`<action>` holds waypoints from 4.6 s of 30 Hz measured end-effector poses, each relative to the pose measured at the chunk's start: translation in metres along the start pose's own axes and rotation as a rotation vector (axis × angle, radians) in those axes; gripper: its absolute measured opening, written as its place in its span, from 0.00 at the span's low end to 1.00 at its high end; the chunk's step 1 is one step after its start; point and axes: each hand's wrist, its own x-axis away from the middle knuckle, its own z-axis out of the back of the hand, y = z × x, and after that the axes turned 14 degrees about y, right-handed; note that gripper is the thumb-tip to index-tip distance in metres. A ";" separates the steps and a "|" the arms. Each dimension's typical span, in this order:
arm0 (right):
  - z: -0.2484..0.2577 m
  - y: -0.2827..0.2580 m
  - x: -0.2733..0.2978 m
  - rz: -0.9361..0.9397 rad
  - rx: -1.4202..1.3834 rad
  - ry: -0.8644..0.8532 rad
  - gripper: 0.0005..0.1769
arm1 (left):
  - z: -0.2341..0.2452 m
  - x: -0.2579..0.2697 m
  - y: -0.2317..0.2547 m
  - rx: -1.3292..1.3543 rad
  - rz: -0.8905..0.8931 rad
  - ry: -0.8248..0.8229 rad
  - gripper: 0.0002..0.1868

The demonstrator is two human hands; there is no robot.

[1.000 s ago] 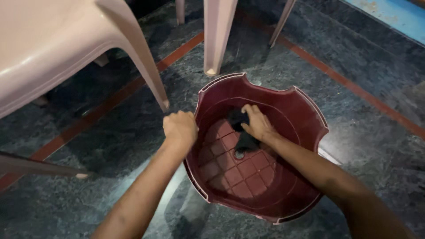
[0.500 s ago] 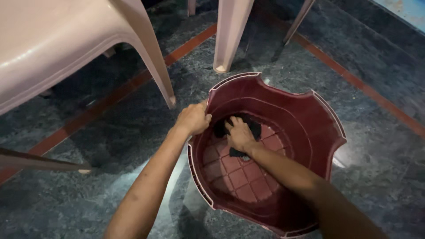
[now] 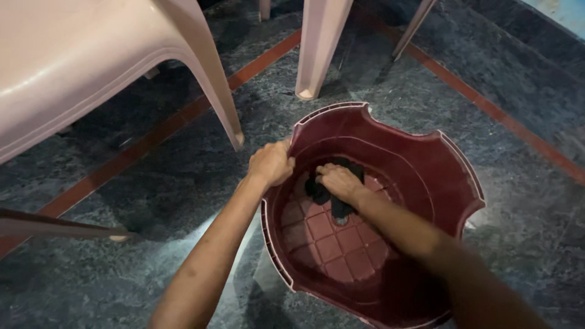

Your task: The person wrings out a dark cloth in a red bucket, then wipes the seat, legs, and backrest of a beige plastic chair with the damp cloth. The person moves the chair slightly to reach different areas and continues wiping until the end of the clip.

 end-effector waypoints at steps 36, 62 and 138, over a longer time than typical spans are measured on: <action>0.021 0.004 -0.004 -0.987 -0.628 0.083 0.21 | -0.021 0.026 -0.017 0.005 0.111 0.171 0.34; -0.017 -0.003 0.005 -0.407 -0.060 -0.233 0.26 | -0.005 0.016 -0.016 -0.021 0.078 0.089 0.33; -0.033 0.032 0.020 -0.319 -0.108 -0.572 0.21 | 0.000 0.005 -0.023 0.034 0.112 0.174 0.33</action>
